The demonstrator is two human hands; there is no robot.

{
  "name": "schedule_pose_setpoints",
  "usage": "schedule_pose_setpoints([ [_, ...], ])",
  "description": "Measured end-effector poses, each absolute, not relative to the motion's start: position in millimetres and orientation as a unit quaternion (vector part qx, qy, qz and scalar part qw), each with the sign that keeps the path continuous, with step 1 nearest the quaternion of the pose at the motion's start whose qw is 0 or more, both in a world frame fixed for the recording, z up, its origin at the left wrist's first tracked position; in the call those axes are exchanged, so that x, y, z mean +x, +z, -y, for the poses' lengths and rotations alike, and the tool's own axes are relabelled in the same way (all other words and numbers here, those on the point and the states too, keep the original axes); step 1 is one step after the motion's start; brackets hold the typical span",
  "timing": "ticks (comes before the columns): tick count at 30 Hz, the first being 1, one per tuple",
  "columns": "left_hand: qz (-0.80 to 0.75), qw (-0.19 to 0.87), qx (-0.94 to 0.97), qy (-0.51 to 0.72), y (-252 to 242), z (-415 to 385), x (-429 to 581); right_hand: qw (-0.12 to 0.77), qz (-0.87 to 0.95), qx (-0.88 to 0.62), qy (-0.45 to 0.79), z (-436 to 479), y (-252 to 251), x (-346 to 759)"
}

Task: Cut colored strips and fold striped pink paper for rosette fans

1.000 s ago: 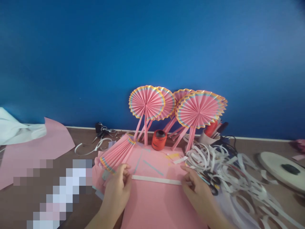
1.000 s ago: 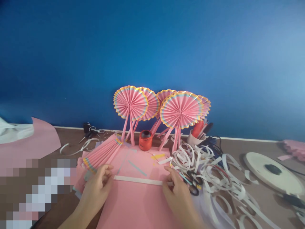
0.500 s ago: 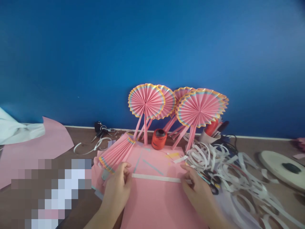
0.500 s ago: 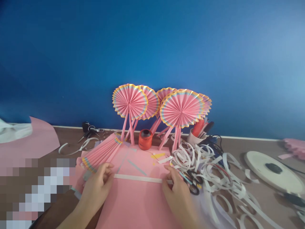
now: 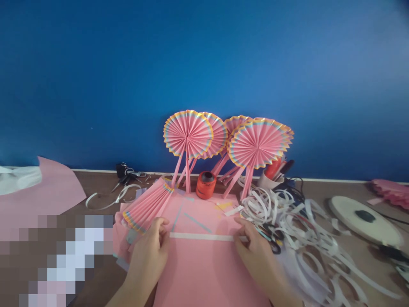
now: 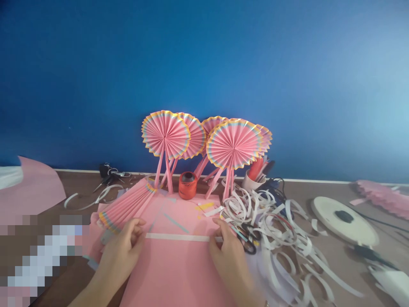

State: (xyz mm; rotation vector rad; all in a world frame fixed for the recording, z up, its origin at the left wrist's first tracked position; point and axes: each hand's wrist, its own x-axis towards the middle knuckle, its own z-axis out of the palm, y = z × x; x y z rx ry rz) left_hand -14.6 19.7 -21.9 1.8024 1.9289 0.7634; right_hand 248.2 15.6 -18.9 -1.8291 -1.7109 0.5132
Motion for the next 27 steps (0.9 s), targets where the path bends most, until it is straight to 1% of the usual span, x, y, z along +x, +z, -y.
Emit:
schedule_pose_setpoints([
  [9, -0.688, 0.176, 0.652, 0.266, -23.2, -20.8, -15.1, 0.314, 0.643, -0.676, 0.175, -15.1, -20.9, 248.4],
  [27, -0.691, 0.171, 0.65, 0.265, -22.2, -21.8, -14.7, 0.287, 0.651, -0.684, 0.161, -13.2, -17.3, 244.5],
])
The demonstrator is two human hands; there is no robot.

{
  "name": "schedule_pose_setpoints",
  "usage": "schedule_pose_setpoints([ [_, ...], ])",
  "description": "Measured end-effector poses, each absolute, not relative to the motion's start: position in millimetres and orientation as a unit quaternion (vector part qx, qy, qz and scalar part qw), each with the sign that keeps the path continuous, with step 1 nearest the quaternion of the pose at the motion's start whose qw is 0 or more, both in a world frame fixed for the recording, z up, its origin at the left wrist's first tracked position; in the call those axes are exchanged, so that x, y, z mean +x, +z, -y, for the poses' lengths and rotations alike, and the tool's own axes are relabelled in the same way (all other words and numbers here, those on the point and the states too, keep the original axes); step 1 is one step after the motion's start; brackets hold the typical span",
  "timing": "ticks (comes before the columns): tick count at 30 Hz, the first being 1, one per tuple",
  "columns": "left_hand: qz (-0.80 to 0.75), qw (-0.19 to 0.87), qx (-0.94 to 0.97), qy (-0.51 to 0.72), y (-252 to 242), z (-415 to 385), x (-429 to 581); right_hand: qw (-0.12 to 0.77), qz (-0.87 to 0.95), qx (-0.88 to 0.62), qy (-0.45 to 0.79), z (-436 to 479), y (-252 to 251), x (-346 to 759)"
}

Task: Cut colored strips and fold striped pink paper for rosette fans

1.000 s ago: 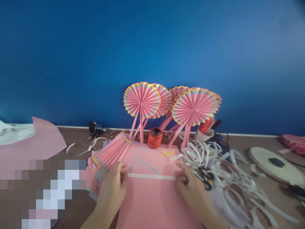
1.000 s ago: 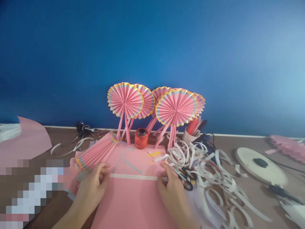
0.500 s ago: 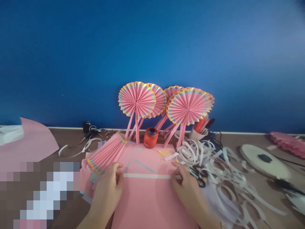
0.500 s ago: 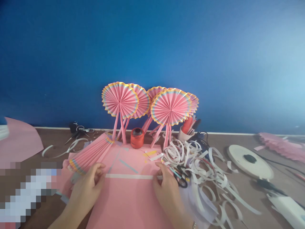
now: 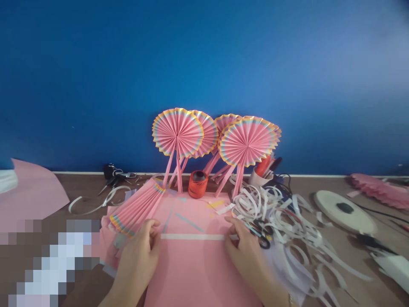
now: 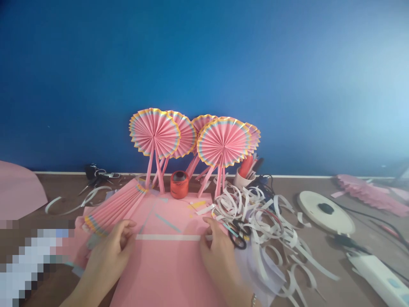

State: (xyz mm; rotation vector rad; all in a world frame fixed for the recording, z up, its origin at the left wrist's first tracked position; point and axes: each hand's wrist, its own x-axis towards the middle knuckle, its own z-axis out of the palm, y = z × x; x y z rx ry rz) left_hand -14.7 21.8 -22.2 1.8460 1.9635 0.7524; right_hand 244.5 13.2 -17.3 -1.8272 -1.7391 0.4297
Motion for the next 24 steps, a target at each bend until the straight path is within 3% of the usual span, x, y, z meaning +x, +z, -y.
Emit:
schedule_pose_setpoints([
  [18, -0.689, 0.123, 0.67, 0.249, -29.3, -21.0, -12.5, 0.249, 0.645, -0.702, 0.174, -11.8, -21.4, 241.9],
  [24, -0.705, 0.108, 0.679, 0.176, -23.9, -20.7, -9.2, 0.21, 0.673, -0.699, 0.124, -10.0, -22.4, 238.7],
])
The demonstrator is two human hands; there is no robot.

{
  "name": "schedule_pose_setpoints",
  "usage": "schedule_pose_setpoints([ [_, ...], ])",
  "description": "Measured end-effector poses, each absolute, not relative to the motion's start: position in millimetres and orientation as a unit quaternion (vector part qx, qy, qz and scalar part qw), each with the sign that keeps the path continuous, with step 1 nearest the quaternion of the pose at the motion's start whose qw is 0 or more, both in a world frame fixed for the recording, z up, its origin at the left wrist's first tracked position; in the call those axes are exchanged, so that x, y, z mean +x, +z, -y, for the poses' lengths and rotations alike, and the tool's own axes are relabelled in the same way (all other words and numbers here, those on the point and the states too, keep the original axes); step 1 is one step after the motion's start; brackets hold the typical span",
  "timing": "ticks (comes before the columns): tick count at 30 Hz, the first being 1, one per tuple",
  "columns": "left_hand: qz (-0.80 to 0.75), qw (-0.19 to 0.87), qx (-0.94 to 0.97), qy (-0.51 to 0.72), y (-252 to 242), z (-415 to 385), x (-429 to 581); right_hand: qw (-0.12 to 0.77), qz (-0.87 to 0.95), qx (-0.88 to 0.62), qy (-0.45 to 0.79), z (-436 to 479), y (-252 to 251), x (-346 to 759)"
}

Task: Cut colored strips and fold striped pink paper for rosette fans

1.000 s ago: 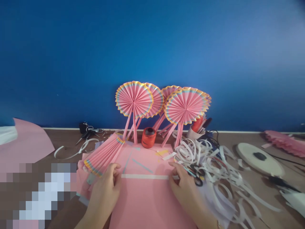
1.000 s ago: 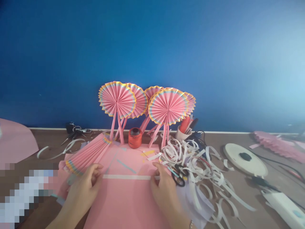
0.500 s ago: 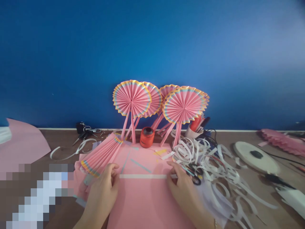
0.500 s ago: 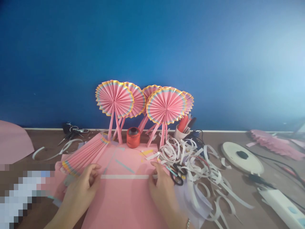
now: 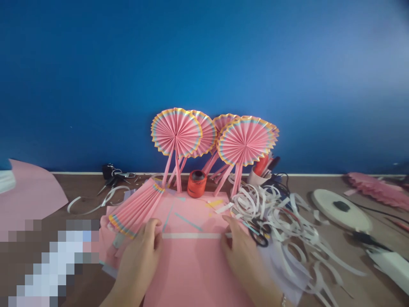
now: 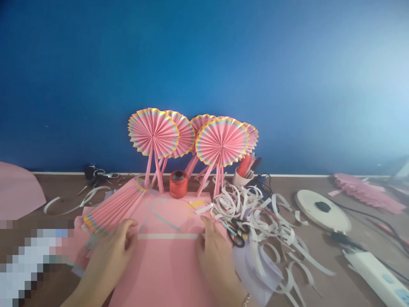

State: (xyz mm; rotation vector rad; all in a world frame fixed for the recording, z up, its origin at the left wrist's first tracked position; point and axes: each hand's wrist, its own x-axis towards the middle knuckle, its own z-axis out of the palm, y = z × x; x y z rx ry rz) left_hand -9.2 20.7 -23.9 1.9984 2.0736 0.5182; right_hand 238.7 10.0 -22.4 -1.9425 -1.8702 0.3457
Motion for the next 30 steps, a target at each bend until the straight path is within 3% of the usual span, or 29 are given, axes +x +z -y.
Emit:
schedule_pose_setpoints([
  [5, -0.708, 0.11, 0.683, 0.145, -21, -20, -7, 0.169, 0.67, -0.715, 0.108, -9, -16, 236],
  [14, -0.675, 0.095, 0.702, 0.206, -24, -24, -14, 0.242, 0.682, -0.681, 0.111, -13, -29, 255],
  [24, -0.645, 0.197, 0.689, 0.267, -21, -25, -20, 0.258, 0.672, -0.688, 0.096, -9, -25, 257],
  [30, -0.624, 0.225, 0.699, 0.267, -12, -25, -18, 0.288, 0.679, -0.653, 0.17, -17, -20, 272],
])
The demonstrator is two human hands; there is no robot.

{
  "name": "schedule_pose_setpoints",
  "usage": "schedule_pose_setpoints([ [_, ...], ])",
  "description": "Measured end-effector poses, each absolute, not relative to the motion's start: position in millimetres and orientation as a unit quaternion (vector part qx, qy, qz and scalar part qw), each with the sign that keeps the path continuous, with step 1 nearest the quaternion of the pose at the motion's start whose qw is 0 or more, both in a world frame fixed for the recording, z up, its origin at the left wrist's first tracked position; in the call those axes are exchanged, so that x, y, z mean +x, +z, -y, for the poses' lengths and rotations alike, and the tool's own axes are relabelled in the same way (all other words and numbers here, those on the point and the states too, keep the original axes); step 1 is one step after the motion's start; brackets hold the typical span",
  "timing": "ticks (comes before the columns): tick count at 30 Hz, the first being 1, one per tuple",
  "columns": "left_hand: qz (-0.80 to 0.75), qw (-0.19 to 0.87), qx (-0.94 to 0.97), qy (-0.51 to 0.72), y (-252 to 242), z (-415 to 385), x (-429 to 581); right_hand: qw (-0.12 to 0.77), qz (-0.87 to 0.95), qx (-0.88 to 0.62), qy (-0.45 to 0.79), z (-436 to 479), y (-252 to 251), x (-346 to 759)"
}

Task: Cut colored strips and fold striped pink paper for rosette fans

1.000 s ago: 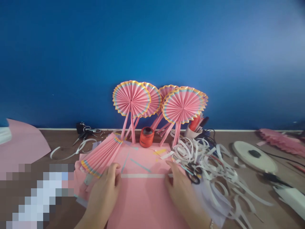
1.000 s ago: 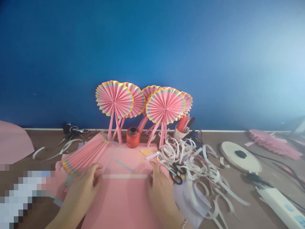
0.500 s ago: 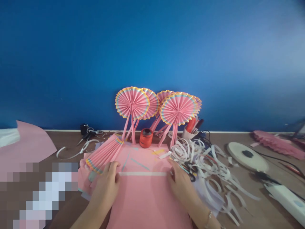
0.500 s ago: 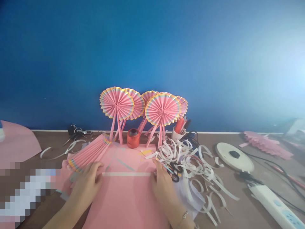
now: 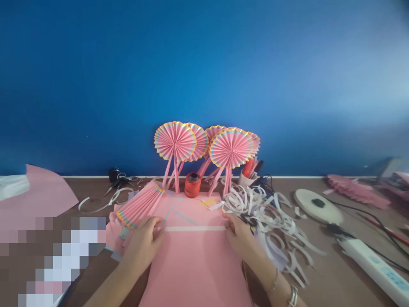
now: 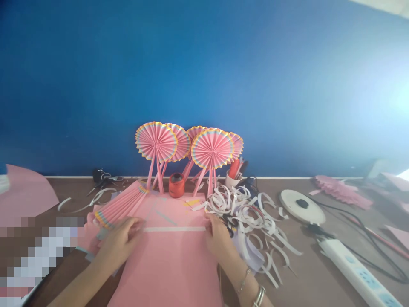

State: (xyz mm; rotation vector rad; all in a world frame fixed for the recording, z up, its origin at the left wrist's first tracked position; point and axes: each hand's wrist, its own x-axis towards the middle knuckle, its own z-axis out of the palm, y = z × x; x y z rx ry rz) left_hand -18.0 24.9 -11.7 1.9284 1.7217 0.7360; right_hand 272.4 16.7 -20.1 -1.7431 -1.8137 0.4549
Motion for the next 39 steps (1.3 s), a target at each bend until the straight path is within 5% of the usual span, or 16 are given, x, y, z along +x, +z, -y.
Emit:
schedule_pose_setpoints([
  [10, -0.622, 0.234, 0.721, 0.195, 2, -26, -17, 0.27, 0.671, -0.657, 0.211, -17, -7, 271],
  [20, -0.553, 0.251, 0.739, 0.291, -2, -27, -22, 0.32, 0.712, -0.584, 0.223, -15, -9, 264],
  [24, -0.557, 0.305, 0.714, 0.295, 0, -24, -18, 0.348, 0.709, -0.553, 0.266, -14, -1, 256],
  [31, -0.53, 0.488, 0.604, 0.34, 4, -20, -9, 0.273, 0.628, -0.568, 0.457, -11, 6, 260],
  [39, -0.535, 0.559, 0.493, 0.398, 6, -24, -18, 0.358, 0.487, -0.548, 0.578, -20, 6, 286],
])
